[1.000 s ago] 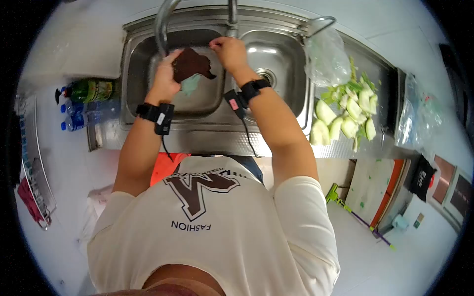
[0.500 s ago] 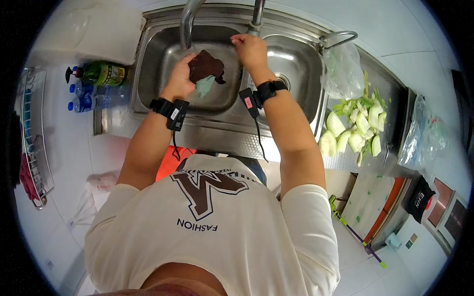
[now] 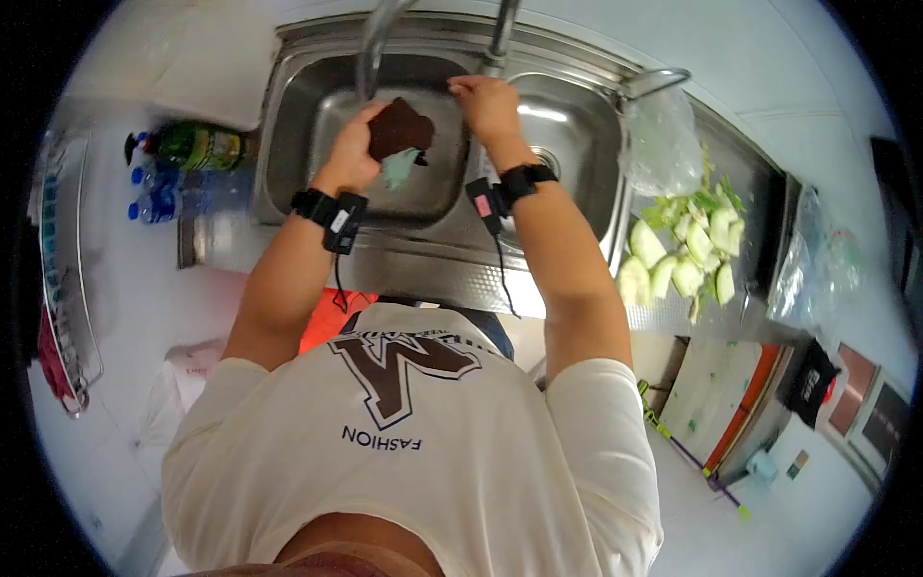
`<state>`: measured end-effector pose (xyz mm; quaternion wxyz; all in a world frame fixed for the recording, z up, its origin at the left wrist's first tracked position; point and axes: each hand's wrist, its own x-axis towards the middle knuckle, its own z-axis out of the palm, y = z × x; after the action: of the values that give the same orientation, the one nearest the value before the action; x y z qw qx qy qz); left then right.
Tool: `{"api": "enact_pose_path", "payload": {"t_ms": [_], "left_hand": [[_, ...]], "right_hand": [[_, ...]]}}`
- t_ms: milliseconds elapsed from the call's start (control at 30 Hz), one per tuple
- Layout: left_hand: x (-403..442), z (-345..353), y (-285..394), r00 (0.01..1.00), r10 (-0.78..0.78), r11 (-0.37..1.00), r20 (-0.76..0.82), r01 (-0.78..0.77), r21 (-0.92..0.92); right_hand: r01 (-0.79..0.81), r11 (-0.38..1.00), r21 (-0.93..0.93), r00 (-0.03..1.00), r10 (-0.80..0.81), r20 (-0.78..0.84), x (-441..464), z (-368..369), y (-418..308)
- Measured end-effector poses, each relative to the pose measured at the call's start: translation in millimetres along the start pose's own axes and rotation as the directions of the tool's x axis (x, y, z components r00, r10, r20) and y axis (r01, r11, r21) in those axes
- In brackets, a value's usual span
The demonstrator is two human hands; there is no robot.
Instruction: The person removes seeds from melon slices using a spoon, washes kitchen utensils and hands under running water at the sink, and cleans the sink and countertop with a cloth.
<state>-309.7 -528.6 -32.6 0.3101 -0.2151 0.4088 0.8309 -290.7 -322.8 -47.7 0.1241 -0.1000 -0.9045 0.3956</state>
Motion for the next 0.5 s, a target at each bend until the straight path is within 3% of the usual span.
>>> {"api": "enact_pose_path", "payload": {"t_ms": [33, 67, 100, 167, 333, 500], "left_hand": [[5.1, -0.5, -0.9, 1.0, -0.005, 1.0, 0.022, 0.005, 0.006], [8.5, -4.3, 0.1, 0.999, -0.014, 1.0, 0.042, 0.015, -0.003], [12.5, -8.7, 1.7, 0.997, -0.034, 0.999, 0.075, 0.035, -0.013], [13.2, -5.7, -1.1, 0.999, 0.005, 0.999, 0.051, -0.007, 0.04], [22.6, -10.3, -5.1, 1.0, 0.018, 0.998, -0.011, -0.017, 0.068], [27.1, -10.8, -3.4, 1.0, -0.019, 0.998, -0.019, 0.021, 0.067]], "right_hand": [[0.065, 0.996, -0.055, 0.998, -0.067, -0.021, -0.4, 0.5, 1.1], [0.01, 0.999, -0.042, 1.0, -0.01, -0.001, -0.3, 5.6, 3.9], [0.129, 0.975, -0.182, 0.991, -0.134, -0.014, -2.8, 6.7, 2.6], [0.088, 0.977, -0.193, 0.996, -0.092, -0.013, -6.9, 7.1, 2.6], [-0.032, 0.998, 0.059, 0.999, 0.031, 0.011, -12.6, 0.4, -2.8], [-0.001, 1.0, 0.019, 1.0, 0.001, -0.014, -7.7, 4.6, 1.5]]}}
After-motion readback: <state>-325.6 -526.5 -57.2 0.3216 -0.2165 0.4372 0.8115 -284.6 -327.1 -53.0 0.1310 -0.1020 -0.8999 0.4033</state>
